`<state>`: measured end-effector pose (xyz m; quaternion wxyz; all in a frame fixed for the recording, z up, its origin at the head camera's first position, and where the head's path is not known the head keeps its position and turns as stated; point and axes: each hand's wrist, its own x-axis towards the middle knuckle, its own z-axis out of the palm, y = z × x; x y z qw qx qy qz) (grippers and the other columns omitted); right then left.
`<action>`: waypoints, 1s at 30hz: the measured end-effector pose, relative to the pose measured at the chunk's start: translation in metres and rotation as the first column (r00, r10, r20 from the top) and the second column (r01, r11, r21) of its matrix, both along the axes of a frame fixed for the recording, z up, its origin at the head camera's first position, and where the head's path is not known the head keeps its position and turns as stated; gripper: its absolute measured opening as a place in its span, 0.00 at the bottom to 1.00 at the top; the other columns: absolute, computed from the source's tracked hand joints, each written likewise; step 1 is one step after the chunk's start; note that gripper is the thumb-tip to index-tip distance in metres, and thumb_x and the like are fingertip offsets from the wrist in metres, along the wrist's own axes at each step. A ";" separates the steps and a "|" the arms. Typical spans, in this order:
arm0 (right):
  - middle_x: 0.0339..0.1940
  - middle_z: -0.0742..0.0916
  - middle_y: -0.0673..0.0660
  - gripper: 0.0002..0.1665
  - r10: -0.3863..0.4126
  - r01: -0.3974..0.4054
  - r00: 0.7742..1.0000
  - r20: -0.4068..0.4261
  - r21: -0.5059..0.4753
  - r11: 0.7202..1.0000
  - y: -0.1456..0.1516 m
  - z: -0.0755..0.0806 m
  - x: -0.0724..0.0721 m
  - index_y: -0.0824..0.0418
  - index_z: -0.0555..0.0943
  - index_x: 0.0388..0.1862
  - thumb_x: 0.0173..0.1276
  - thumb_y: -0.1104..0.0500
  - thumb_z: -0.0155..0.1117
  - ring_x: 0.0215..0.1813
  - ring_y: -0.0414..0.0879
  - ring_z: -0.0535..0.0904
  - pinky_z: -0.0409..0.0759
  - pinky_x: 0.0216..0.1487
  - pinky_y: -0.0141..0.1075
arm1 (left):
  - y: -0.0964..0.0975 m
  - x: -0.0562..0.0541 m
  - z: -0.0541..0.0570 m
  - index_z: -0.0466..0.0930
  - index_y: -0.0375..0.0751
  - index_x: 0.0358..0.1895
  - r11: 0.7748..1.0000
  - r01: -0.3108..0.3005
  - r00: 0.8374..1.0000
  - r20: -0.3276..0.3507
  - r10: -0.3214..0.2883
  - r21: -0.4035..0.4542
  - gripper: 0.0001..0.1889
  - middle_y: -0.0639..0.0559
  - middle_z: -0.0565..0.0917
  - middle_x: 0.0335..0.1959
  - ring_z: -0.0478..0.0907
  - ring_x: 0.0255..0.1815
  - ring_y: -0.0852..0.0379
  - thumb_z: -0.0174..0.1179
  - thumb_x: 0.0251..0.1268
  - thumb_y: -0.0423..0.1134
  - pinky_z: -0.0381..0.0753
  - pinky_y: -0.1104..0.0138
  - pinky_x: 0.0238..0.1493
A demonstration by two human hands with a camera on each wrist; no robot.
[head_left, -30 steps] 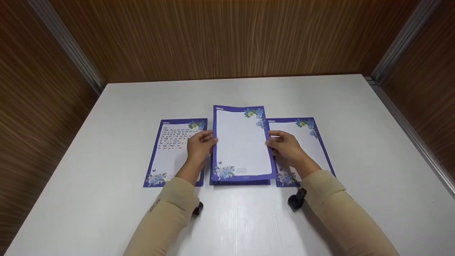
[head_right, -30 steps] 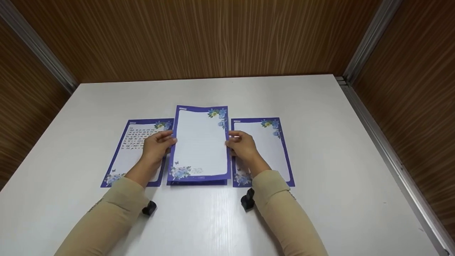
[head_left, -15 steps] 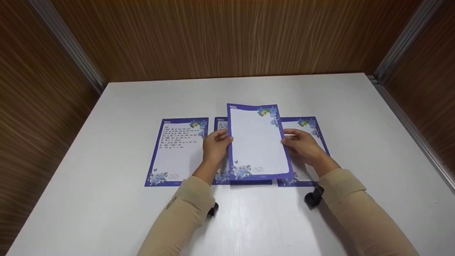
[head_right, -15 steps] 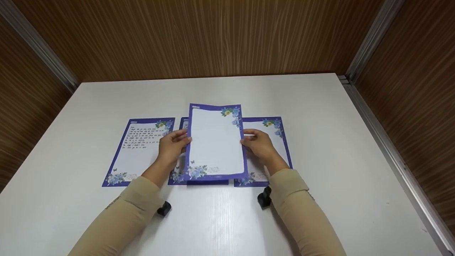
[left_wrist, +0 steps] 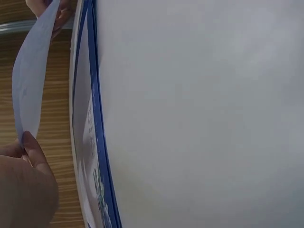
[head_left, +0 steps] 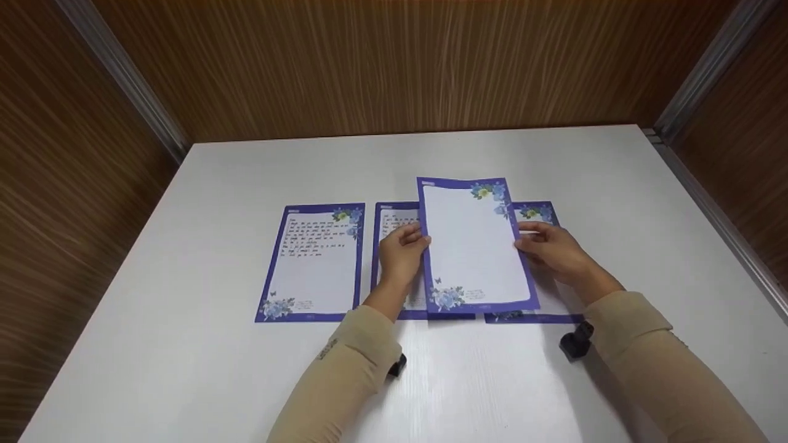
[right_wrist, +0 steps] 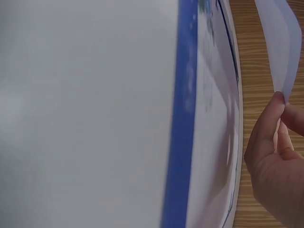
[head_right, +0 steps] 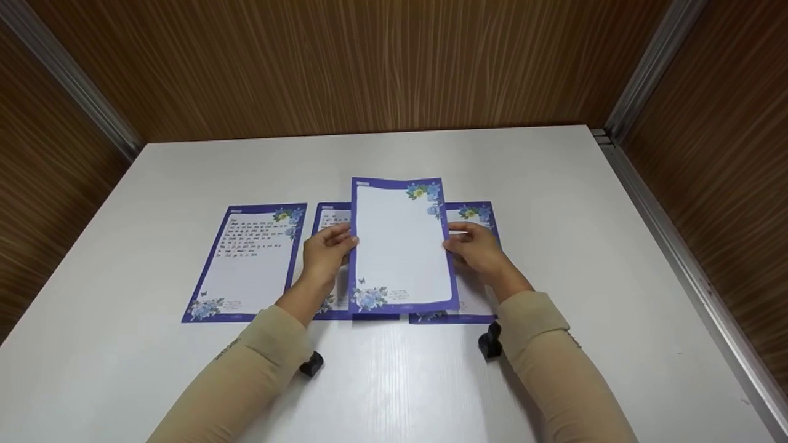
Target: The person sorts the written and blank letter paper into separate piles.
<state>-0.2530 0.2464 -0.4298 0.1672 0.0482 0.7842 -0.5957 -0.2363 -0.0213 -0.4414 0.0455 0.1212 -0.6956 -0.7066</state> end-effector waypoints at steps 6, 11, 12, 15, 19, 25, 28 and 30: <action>0.54 0.74 0.62 0.34 0.021 -0.021 1.000 0.004 0.028 0.999 0.017 0.004 0.003 0.65 0.63 0.70 0.69 0.57 0.62 0.44 0.46 0.77 0.78 0.44 0.31 | 0.017 0.002 0.000 0.82 0.35 0.49 1.000 -0.005 1.000 -0.008 0.005 -0.017 0.15 0.48 0.83 0.38 0.81 0.42 0.57 0.66 0.56 0.26 0.80 0.74 0.42; 0.56 0.74 0.62 0.36 0.025 -0.025 1.000 0.008 0.063 0.998 0.029 0.005 0.004 0.63 0.62 0.71 0.69 0.55 0.62 0.45 0.46 0.77 0.77 0.44 0.31 | 0.030 0.002 0.000 0.82 0.36 0.47 1.000 -0.015 1.000 -0.016 0.014 -0.027 0.15 0.50 0.83 0.36 0.81 0.40 0.58 0.66 0.55 0.27 0.80 0.74 0.41; 0.56 0.74 0.62 0.36 0.023 -0.024 1.000 0.010 0.072 0.997 0.031 0.005 0.004 0.63 0.61 0.72 0.69 0.54 0.62 0.45 0.46 0.77 0.77 0.44 0.31 | 0.033 0.002 0.000 0.82 0.36 0.47 1.000 -0.018 1.000 -0.018 0.018 -0.025 0.14 0.51 0.84 0.36 0.81 0.39 0.59 0.66 0.55 0.27 0.80 0.74 0.41; 0.57 0.73 0.61 0.37 0.014 -0.015 1.000 0.020 0.077 0.997 0.038 0.006 0.005 0.62 0.60 0.73 0.69 0.54 0.61 0.45 0.46 0.76 0.77 0.46 0.32 | 0.040 0.002 0.000 0.83 0.36 0.46 0.999 -0.028 0.999 -0.031 0.027 -0.028 0.14 0.51 0.84 0.35 0.81 0.38 0.59 0.67 0.54 0.26 0.80 0.74 0.39; 0.55 0.72 0.60 0.39 0.010 -0.012 0.999 0.033 0.055 0.998 0.048 0.008 0.006 0.63 0.58 0.74 0.70 0.54 0.61 0.45 0.46 0.74 0.77 0.46 0.32 | 0.050 0.002 0.001 0.83 0.36 0.45 0.999 -0.026 0.999 -0.045 0.024 -0.039 0.14 0.51 0.85 0.34 0.82 0.37 0.60 0.67 0.53 0.26 0.80 0.75 0.38; 0.50 0.75 0.56 0.39 0.039 -0.039 0.999 0.005 0.063 0.997 0.061 0.008 0.007 0.66 0.57 0.73 0.69 0.54 0.62 0.41 0.42 0.73 0.76 0.42 0.31 | 0.060 0.004 0.001 0.83 0.36 0.46 0.999 -0.010 0.999 -0.044 0.008 -0.039 0.14 0.51 0.84 0.34 0.82 0.38 0.59 0.67 0.55 0.26 0.80 0.74 0.39; 0.50 0.76 0.57 0.39 0.036 -0.037 0.999 0.013 0.091 0.995 0.065 0.007 0.007 0.65 0.59 0.72 0.69 0.53 0.62 0.41 0.43 0.74 0.76 0.42 0.31 | 0.063 0.005 0.002 0.83 0.37 0.47 0.999 -0.003 1.000 -0.029 0.002 -0.048 0.14 0.52 0.84 0.35 0.81 0.38 0.60 0.67 0.55 0.28 0.80 0.74 0.39; 0.52 0.75 0.59 0.39 0.036 -0.038 0.999 0.021 0.116 0.993 0.067 0.006 0.008 0.64 0.59 0.72 0.69 0.52 0.62 0.43 0.44 0.74 0.76 0.44 0.31 | 0.066 0.005 0.002 0.83 0.38 0.47 0.999 0.000 1.000 -0.015 -0.001 -0.047 0.14 0.53 0.84 0.34 0.81 0.37 0.60 0.67 0.56 0.28 0.80 0.74 0.39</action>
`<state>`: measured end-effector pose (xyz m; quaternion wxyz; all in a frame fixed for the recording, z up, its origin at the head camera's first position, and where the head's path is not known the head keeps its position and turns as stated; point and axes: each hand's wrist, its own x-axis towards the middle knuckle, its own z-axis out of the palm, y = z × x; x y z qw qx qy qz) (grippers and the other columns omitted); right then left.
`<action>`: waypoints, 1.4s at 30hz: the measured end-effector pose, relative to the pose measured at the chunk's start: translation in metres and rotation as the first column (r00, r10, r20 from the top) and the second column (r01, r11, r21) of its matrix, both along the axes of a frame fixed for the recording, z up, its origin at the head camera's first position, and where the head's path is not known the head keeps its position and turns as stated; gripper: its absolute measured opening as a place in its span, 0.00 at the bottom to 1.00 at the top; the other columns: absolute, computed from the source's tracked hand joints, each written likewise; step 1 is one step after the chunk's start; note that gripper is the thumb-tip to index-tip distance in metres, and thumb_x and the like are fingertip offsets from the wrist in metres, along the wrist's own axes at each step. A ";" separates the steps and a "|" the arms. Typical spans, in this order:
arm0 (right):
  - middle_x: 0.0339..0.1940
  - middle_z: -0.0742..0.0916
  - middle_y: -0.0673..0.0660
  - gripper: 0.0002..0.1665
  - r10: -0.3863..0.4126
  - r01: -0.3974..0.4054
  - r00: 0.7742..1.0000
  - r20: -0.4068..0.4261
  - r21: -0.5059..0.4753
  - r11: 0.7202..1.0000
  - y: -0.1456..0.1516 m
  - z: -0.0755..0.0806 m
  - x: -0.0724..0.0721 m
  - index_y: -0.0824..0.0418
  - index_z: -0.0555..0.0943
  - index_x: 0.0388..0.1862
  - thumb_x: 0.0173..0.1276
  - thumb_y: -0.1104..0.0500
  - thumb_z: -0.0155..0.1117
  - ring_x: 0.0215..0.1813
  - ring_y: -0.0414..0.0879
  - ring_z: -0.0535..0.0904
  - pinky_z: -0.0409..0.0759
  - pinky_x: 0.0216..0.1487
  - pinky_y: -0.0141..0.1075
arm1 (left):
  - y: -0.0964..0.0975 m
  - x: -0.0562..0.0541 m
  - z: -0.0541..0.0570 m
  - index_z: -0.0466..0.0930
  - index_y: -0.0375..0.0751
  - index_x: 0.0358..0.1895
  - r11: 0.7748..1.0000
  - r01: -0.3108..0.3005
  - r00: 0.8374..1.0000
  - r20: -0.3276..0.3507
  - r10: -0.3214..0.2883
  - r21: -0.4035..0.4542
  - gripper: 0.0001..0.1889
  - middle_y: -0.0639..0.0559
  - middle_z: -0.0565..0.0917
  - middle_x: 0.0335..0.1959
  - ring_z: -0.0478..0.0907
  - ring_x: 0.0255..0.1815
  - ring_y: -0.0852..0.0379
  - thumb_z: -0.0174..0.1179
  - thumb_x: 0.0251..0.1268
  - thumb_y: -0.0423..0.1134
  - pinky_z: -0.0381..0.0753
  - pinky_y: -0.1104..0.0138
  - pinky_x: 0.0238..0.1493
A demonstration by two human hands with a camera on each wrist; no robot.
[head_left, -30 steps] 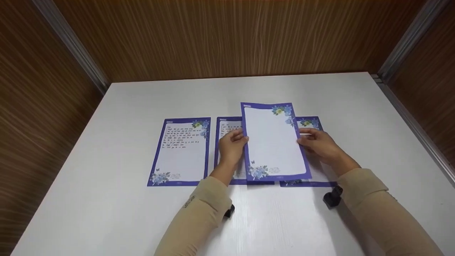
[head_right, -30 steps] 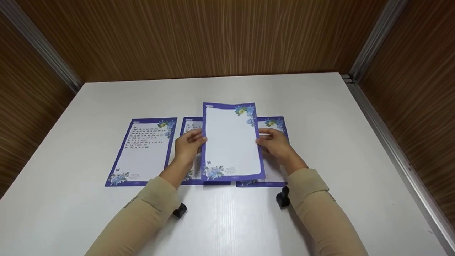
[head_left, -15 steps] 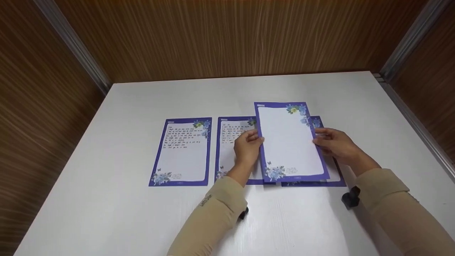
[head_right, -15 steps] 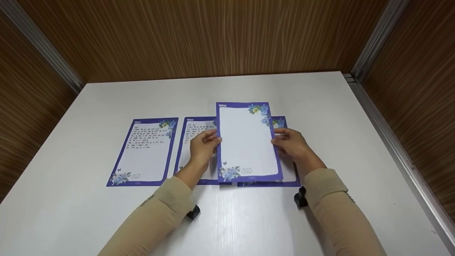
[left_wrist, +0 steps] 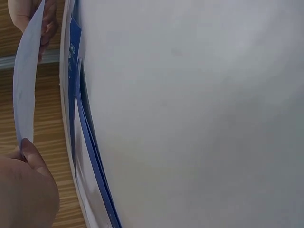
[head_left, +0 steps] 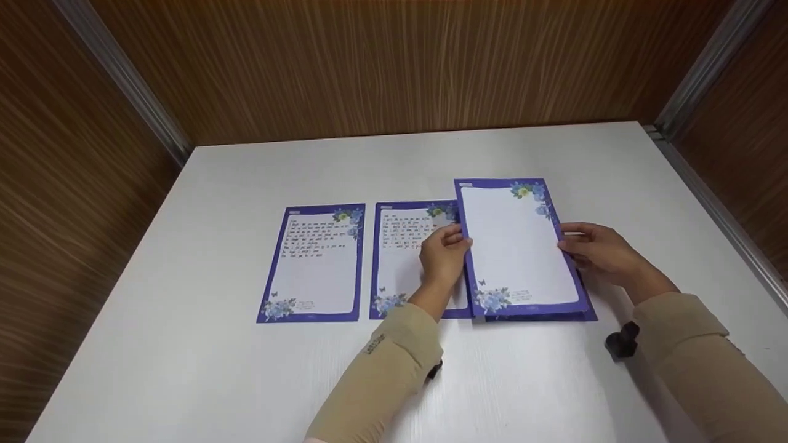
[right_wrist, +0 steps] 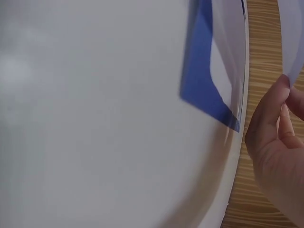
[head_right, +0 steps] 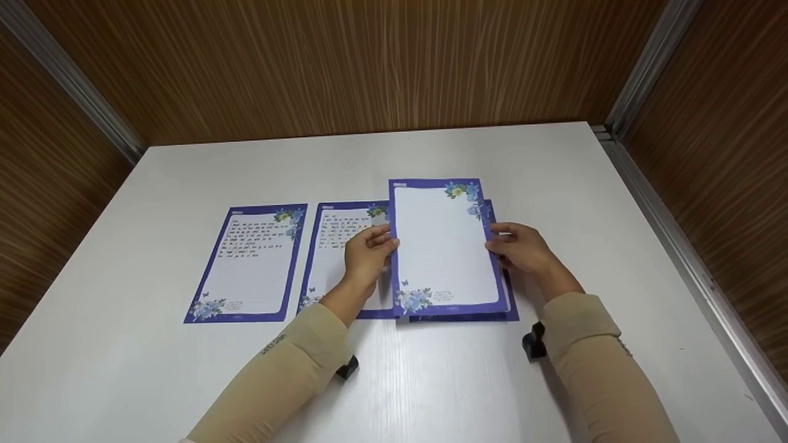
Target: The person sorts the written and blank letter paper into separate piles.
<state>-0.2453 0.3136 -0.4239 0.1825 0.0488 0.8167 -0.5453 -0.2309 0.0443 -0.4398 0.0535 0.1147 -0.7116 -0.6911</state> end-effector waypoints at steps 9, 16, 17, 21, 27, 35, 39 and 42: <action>0.62 0.71 0.65 0.39 0.010 -0.011 1.000 0.016 0.061 0.998 0.007 -0.001 0.002 0.63 0.57 0.74 0.71 0.51 0.59 0.52 0.50 0.74 0.77 0.49 0.30 | 0.007 0.000 0.000 0.83 0.38 0.47 0.999 0.038 0.998 0.055 -0.038 -0.001 0.15 0.54 0.83 0.34 0.80 0.36 0.61 0.66 0.56 0.26 0.80 0.73 0.37; 0.60 0.71 0.66 0.37 -0.019 0.018 1.000 0.006 0.112 0.994 0.011 -0.003 0.003 0.64 0.57 0.74 0.72 0.53 0.57 0.54 0.54 0.73 0.78 0.48 0.29 | 0.009 0.003 0.001 0.77 0.31 0.55 0.983 0.159 0.979 0.117 -0.170 0.093 0.21 0.47 0.83 0.40 0.82 0.39 0.56 0.60 0.56 0.19 0.82 0.69 0.38; 0.60 0.71 0.66 0.37 -0.022 0.022 1.000 0.002 0.118 0.993 0.011 -0.004 0.003 0.64 0.57 0.74 0.72 0.53 0.57 0.54 0.54 0.73 0.78 0.47 0.29 | 0.009 0.003 0.000 0.77 0.31 0.56 0.981 0.171 0.976 0.122 -0.182 0.092 0.21 0.47 0.83 0.41 0.82 0.39 0.56 0.60 0.57 0.19 0.82 0.69 0.39; 0.59 0.72 0.67 0.37 -0.023 0.025 1.000 -0.014 0.142 0.990 0.010 -0.005 0.003 0.65 0.58 0.73 0.72 0.54 0.57 0.54 0.55 0.74 0.79 0.48 0.30 | 0.008 0.004 0.000 0.76 0.30 0.57 0.980 0.195 0.970 0.142 -0.200 0.046 0.21 0.46 0.83 0.42 0.82 0.39 0.55 0.60 0.58 0.21 0.82 0.69 0.38; 0.63 0.70 0.69 0.35 -0.018 0.020 1.000 -0.014 0.176 0.984 0.010 -0.004 0.003 0.67 0.58 0.73 0.73 0.55 0.56 0.60 0.59 0.71 0.78 0.49 0.31 | 0.008 0.005 0.000 0.77 0.30 0.55 0.980 0.200 0.963 0.183 -0.197 0.004 0.19 0.45 0.83 0.40 0.83 0.38 0.54 0.61 0.59 0.25 0.82 0.70 0.36; 0.64 0.70 0.71 0.34 -0.017 0.019 1.000 -0.010 0.188 0.982 0.008 -0.003 0.004 0.71 0.60 0.71 0.74 0.54 0.54 0.63 0.62 0.69 0.75 0.59 0.44 | 0.008 0.005 0.001 0.78 0.29 0.54 0.981 0.192 0.962 0.203 -0.180 -0.038 0.18 0.45 0.84 0.39 0.83 0.39 0.53 0.62 0.59 0.27 0.83 0.70 0.37; 0.64 0.71 0.72 0.33 -0.020 0.022 1.000 -0.012 0.198 0.980 0.008 -0.004 0.005 0.72 0.61 0.70 0.74 0.53 0.54 0.63 0.62 0.70 0.78 0.55 0.41 | 0.008 0.005 0.001 0.78 0.30 0.54 0.980 0.190 0.964 0.200 -0.176 -0.053 0.17 0.45 0.84 0.40 0.83 0.40 0.53 0.62 0.60 0.27 0.82 0.70 0.38; 0.63 0.72 0.71 0.33 -0.037 0.039 0.999 -0.014 0.194 0.980 0.010 -0.004 0.005 0.72 0.62 0.69 0.74 0.54 0.54 0.62 0.62 0.71 0.79 0.52 0.39 | 0.008 0.006 0.001 0.78 0.30 0.53 0.981 0.186 0.967 0.186 -0.172 -0.059 0.17 0.45 0.84 0.40 0.83 0.40 0.54 0.62 0.60 0.28 0.82 0.70 0.38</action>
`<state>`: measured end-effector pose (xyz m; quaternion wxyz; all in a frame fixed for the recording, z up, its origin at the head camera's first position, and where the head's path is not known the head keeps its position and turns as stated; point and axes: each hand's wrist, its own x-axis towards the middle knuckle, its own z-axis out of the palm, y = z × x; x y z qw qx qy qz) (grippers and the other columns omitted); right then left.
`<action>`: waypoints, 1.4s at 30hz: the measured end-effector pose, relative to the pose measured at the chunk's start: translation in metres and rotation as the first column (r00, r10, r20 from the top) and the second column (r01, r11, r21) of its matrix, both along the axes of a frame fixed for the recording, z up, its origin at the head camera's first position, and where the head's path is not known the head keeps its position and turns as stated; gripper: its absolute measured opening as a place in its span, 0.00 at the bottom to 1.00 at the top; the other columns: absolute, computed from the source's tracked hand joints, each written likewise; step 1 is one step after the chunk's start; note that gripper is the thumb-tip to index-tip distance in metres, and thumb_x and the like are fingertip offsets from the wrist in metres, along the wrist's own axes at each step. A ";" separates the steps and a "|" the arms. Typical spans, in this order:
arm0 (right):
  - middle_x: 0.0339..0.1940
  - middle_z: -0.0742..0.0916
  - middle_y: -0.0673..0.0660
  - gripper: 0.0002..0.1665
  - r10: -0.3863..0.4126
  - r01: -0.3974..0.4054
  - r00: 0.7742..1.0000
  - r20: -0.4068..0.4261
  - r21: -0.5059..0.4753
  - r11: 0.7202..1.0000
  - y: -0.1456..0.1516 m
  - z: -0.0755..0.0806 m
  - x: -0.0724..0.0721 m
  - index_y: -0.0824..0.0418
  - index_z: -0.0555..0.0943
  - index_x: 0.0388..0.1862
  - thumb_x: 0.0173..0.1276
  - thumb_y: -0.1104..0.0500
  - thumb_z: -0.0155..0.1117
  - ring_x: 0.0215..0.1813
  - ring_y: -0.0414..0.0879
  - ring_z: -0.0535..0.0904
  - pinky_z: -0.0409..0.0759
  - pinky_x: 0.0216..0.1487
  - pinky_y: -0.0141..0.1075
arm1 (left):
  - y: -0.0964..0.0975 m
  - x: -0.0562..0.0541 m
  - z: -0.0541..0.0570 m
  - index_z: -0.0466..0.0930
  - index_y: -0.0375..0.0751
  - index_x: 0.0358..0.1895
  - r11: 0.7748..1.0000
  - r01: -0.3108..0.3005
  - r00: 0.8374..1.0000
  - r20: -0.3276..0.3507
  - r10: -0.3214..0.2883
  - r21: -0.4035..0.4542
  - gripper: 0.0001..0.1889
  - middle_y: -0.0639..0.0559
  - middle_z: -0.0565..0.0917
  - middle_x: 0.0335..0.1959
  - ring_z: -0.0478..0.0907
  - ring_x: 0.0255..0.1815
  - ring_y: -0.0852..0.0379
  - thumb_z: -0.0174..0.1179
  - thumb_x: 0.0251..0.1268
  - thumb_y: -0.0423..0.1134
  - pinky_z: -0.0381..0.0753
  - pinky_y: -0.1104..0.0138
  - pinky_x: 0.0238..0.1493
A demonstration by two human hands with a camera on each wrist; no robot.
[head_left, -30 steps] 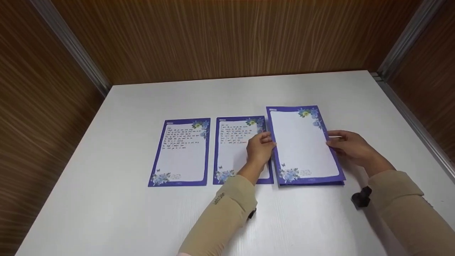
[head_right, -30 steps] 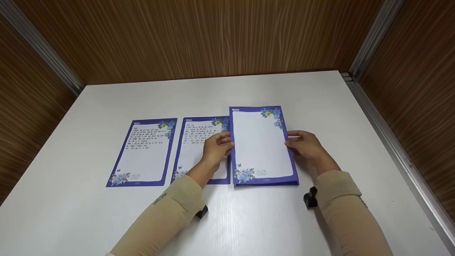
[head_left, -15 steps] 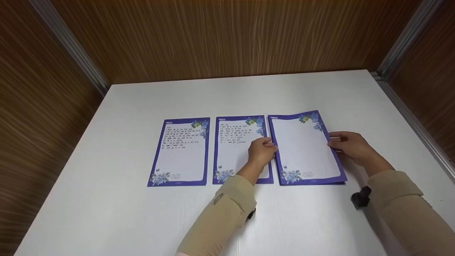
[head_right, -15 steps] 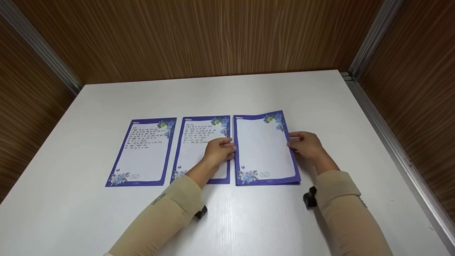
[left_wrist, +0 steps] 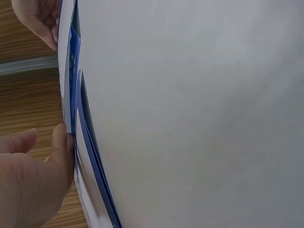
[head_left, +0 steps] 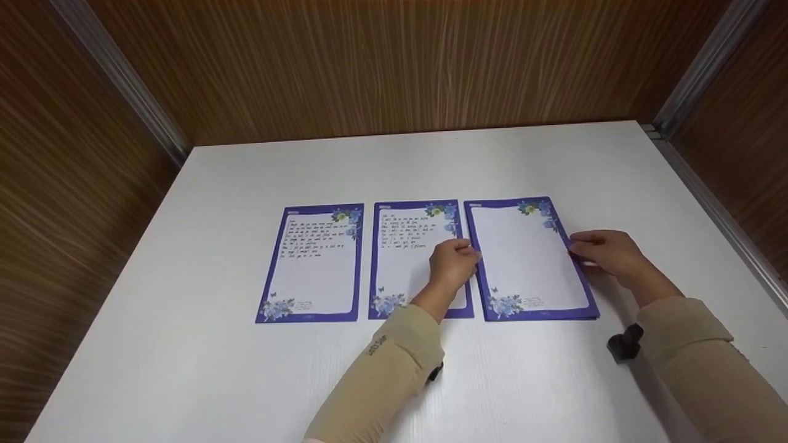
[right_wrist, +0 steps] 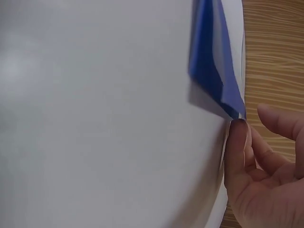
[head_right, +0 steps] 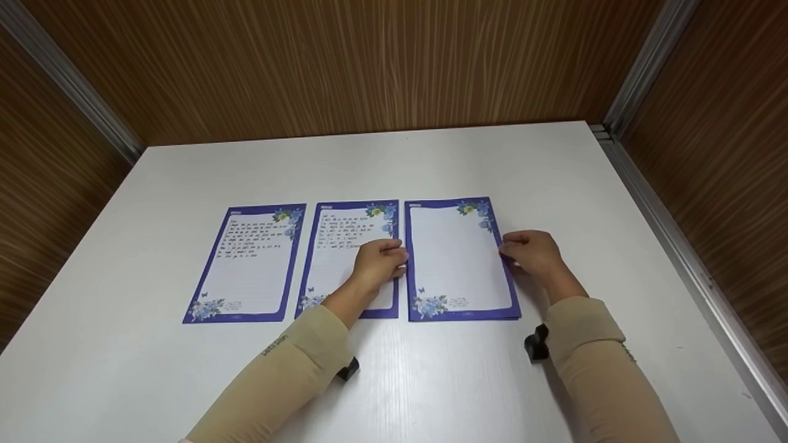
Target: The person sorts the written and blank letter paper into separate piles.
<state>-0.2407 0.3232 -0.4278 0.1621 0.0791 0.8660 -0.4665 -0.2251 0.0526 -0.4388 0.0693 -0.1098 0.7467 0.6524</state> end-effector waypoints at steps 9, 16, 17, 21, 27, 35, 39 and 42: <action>0.62 0.72 0.67 0.38 -0.100 0.100 0.995 -0.002 -0.044 0.994 0.000 -0.002 0.001 0.64 0.59 0.73 0.73 0.47 0.54 0.56 0.54 0.73 0.79 0.49 0.32 | -0.003 0.001 -0.001 0.78 0.31 0.54 0.999 0.005 0.999 -0.049 -0.007 -0.038 0.18 0.46 0.84 0.41 0.82 0.41 0.55 0.63 0.59 0.31 0.81 0.71 0.40; 0.62 0.70 0.66 0.42 -0.152 0.145 0.987 -0.040 -0.143 0.979 -0.013 0.000 0.002 0.60 0.54 0.76 0.71 0.44 0.55 0.55 0.54 0.71 0.78 0.51 0.31 | -0.015 -0.003 0.001 0.76 0.35 0.57 1.000 -0.012 0.995 -0.100 0.015 0.027 0.23 0.46 0.82 0.46 0.81 0.47 0.54 0.67 0.58 0.37 0.80 0.71 0.44; 0.62 0.69 0.66 0.42 -0.162 0.153 0.986 -0.045 -0.158 0.975 -0.015 0.001 0.001 0.59 0.53 0.76 0.71 0.44 0.56 0.56 0.55 0.71 0.78 0.53 0.33 | -0.018 -0.004 0.001 0.75 0.36 0.57 1.000 -0.013 0.995 -0.103 0.016 0.024 0.24 0.46 0.82 0.47 0.80 0.48 0.55 0.68 0.58 0.39 0.80 0.71 0.45; 0.64 0.68 0.66 0.44 -0.189 0.170 0.979 -0.073 -0.208 0.963 -0.022 0.003 0.000 0.59 0.51 0.77 0.71 0.44 0.56 0.62 0.58 0.69 0.72 0.61 0.43 | -0.029 -0.007 0.002 0.73 0.40 0.61 1.000 -0.010 0.996 -0.092 0.012 0.019 0.29 0.47 0.80 0.51 0.79 0.50 0.55 0.70 0.55 0.43 0.79 0.71 0.48; 0.66 0.68 0.67 0.46 -0.227 0.184 0.967 -0.120 -0.294 0.938 -0.034 0.003 -0.002 0.60 0.49 0.77 0.70 0.44 0.58 0.67 0.59 0.66 0.68 0.64 0.48 | -0.050 -0.012 0.004 0.70 0.44 0.64 1.000 -0.017 0.996 -0.089 0.018 0.009 0.33 0.50 0.79 0.54 0.78 0.51 0.56 0.70 0.54 0.46 0.79 0.70 0.48; 0.68 0.69 0.66 0.47 -0.285 0.222 0.945 -0.159 -0.327 0.919 -0.057 0.004 -0.004 0.59 0.49 0.77 0.69 0.43 0.58 0.66 0.57 0.69 0.73 0.59 0.47 | -0.075 -0.015 0.003 0.70 0.41 0.64 1.000 -0.028 0.989 -0.143 0.026 -0.010 0.31 0.48 0.79 0.54 0.77 0.52 0.54 0.69 0.57 0.44 0.79 0.69 0.48; 0.69 0.68 0.64 0.46 -0.313 0.248 0.941 -0.129 -0.366 0.897 -0.069 0.003 -0.005 0.56 0.48 0.77 0.69 0.44 0.58 0.66 0.57 0.69 0.73 0.59 0.47 | -0.090 -0.016 0.001 0.70 0.39 0.64 1.000 -0.030 0.986 -0.166 0.028 -0.009 0.31 0.46 0.78 0.54 0.76 0.54 0.52 0.68 0.58 0.43 0.79 0.67 0.50; 0.69 0.68 0.64 0.46 -0.318 0.246 0.939 -0.129 -0.393 0.886 -0.080 0.003 -0.006 0.56 0.47 0.77 0.70 0.45 0.57 0.65 0.57 0.69 0.73 0.59 0.46 | -0.102 -0.017 0.001 0.70 0.38 0.64 0.999 -0.044 0.984 -0.175 0.041 -0.014 0.30 0.44 0.78 0.55 0.76 0.54 0.51 0.68 0.58 0.42 0.79 0.65 0.50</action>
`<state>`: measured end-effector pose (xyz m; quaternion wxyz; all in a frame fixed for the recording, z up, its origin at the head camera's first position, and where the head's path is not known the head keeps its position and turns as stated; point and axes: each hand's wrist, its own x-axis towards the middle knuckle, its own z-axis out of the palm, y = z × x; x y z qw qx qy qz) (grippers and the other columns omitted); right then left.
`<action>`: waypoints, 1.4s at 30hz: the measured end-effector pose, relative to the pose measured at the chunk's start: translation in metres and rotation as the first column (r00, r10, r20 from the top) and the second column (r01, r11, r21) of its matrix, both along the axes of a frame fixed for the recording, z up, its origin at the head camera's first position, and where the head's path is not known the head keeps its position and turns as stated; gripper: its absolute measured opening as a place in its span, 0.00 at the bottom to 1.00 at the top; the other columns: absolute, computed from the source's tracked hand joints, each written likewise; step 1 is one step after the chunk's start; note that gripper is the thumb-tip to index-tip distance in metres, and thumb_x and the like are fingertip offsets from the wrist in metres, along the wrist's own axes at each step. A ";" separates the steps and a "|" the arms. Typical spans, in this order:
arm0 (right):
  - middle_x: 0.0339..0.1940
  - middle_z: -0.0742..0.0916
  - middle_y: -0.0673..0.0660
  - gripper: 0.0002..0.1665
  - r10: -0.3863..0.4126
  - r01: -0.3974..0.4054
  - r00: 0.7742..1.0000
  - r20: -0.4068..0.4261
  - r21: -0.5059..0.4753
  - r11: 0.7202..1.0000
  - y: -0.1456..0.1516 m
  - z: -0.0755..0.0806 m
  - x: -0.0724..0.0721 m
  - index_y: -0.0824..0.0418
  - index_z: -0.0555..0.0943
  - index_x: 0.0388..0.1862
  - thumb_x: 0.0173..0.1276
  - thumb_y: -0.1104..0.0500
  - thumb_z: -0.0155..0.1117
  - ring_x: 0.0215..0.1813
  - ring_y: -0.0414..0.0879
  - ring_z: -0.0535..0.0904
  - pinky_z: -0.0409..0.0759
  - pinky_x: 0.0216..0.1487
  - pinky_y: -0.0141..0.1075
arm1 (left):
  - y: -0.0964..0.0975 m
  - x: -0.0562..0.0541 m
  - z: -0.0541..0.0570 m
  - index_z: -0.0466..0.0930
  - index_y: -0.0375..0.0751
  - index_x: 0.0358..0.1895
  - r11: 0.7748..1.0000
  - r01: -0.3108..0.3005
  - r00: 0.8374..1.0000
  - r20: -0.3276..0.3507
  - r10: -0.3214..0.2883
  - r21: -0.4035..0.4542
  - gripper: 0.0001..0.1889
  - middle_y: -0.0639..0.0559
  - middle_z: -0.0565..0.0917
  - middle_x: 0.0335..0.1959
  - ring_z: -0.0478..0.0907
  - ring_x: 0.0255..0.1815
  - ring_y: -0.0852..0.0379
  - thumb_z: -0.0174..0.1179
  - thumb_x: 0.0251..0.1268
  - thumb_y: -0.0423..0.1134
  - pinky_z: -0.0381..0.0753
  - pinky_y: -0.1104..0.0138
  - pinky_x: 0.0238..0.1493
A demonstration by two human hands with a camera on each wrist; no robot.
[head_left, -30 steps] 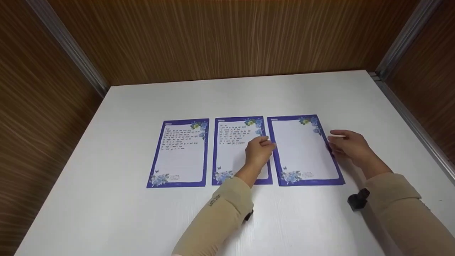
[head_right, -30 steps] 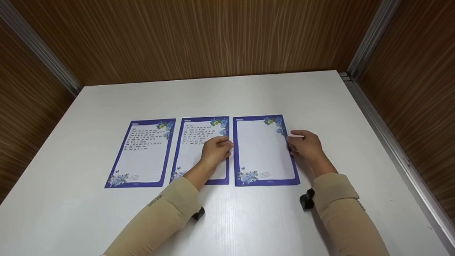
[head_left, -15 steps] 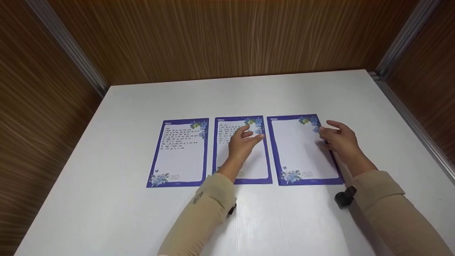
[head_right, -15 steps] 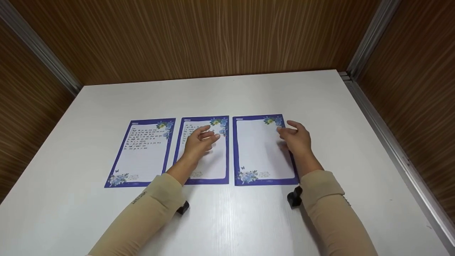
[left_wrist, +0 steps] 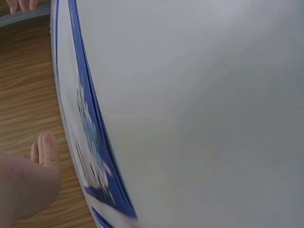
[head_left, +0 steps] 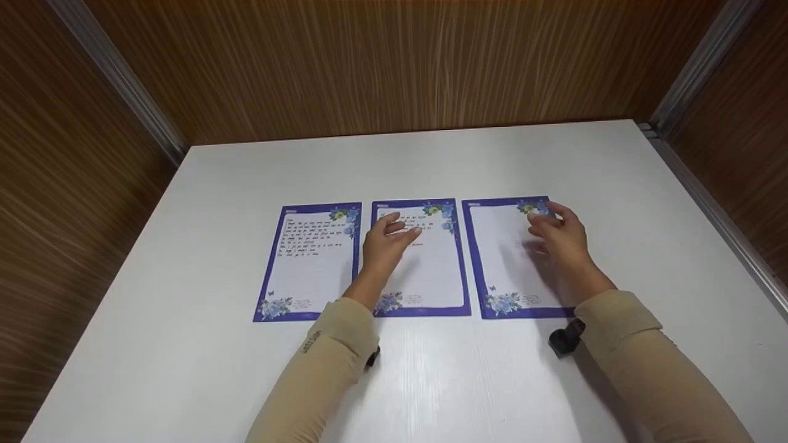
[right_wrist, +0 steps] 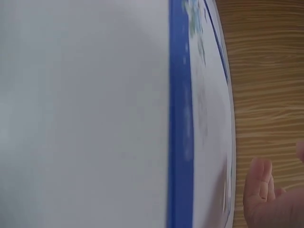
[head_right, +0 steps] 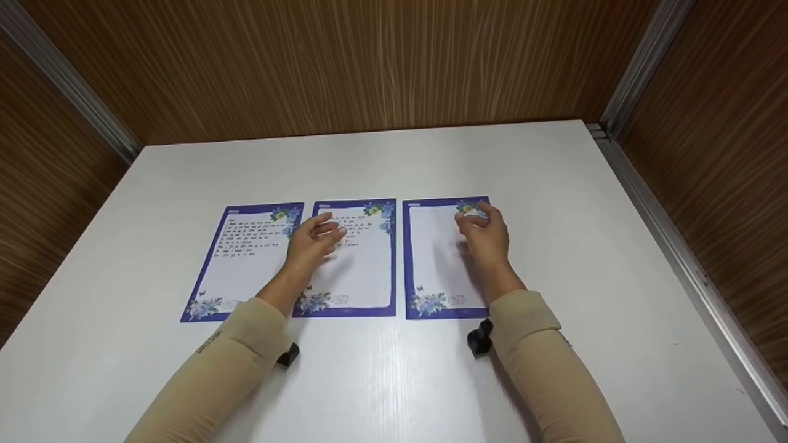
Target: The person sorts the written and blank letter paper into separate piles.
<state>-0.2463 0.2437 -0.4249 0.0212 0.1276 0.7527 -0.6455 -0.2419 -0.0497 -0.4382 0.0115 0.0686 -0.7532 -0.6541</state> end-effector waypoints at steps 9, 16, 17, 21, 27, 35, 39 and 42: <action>0.67 0.71 0.64 0.44 0.032 -0.034 0.999 -0.037 -0.051 0.998 -0.033 -0.003 -0.005 0.59 0.50 0.76 0.70 0.49 0.59 0.63 0.58 0.72 0.76 0.55 0.47 | -0.031 -0.003 0.000 0.70 0.39 0.64 0.996 -0.083 0.996 0.027 0.083 -0.013 0.30 0.45 0.78 0.56 0.75 0.56 0.50 0.67 0.59 0.41 0.77 0.66 0.53; 0.64 0.73 0.65 0.41 0.054 -0.055 0.998 -0.020 -0.074 0.996 -0.062 -0.006 -0.009 0.61 0.51 0.75 0.71 0.54 0.59 0.60 0.57 0.74 0.80 0.48 0.41 | -0.055 -0.002 -0.002 0.69 0.36 0.65 0.994 -0.102 0.995 0.015 0.102 0.026 0.30 0.42 0.77 0.57 0.75 0.57 0.48 0.67 0.60 0.40 0.77 0.64 0.54; 0.63 0.74 0.64 0.41 0.058 -0.059 0.998 -0.017 -0.069 0.996 -0.066 -0.006 -0.009 0.61 0.52 0.75 0.71 0.54 0.59 0.59 0.57 0.75 0.81 0.47 0.40 | -0.059 -0.002 -0.002 0.69 0.37 0.65 0.994 -0.106 0.994 0.022 0.105 0.026 0.31 0.42 0.77 0.57 0.74 0.57 0.49 0.67 0.59 0.40 0.76 0.64 0.54; 0.62 0.75 0.65 0.40 0.080 -0.081 0.997 -0.020 -0.082 0.993 -0.084 -0.007 -0.010 0.62 0.53 0.75 0.70 0.56 0.59 0.59 0.57 0.75 0.80 0.48 0.40 | -0.070 -0.001 -0.002 0.68 0.40 0.66 0.991 -0.128 0.990 0.057 0.126 0.033 0.31 0.45 0.77 0.57 0.74 0.57 0.50 0.67 0.60 0.41 0.76 0.65 0.54; 0.60 0.77 0.63 0.39 0.101 -0.101 0.995 -0.010 -0.092 0.991 -0.108 -0.010 -0.009 0.61 0.56 0.74 0.69 0.58 0.61 0.59 0.55 0.76 0.79 0.52 0.44 | -0.087 0.002 0.000 0.67 0.42 0.67 0.986 -0.158 0.984 0.086 0.154 0.043 0.31 0.46 0.76 0.58 0.75 0.56 0.51 0.66 0.60 0.42 0.77 0.64 0.53; 0.58 0.78 0.61 0.39 0.129 -0.127 0.992 0.008 -0.087 0.988 -0.136 -0.009 -0.006 0.60 0.58 0.73 0.68 0.57 0.63 0.55 0.53 0.78 0.80 0.49 0.45 | -0.114 0.004 0.000 0.66 0.40 0.67 0.981 -0.192 0.977 0.098 0.188 0.040 0.32 0.44 0.75 0.60 0.75 0.56 0.50 0.66 0.61 0.41 0.77 0.64 0.53; 0.56 0.79 0.60 0.38 0.147 -0.145 0.989 0.009 -0.101 0.984 -0.149 -0.010 -0.004 0.59 0.59 0.72 0.67 0.58 0.63 0.54 0.53 0.78 0.80 0.49 0.45 | -0.128 0.006 0.001 0.65 0.38 0.68 0.980 -0.198 0.977 0.080 0.196 0.026 0.32 0.42 0.74 0.60 0.74 0.57 0.49 0.64 0.63 0.40 0.77 0.63 0.54; 0.55 0.79 0.61 0.38 0.158 -0.157 0.988 -0.002 -0.122 0.980 -0.158 -0.012 -0.002 0.61 0.60 0.72 0.66 0.59 0.63 0.54 0.55 0.78 0.80 0.48 0.45 | -0.137 0.008 0.001 0.63 0.38 0.69 0.977 -0.211 0.974 0.088 0.209 0.012 0.32 0.42 0.73 0.61 0.74 0.58 0.49 0.63 0.64 0.40 0.76 0.64 0.54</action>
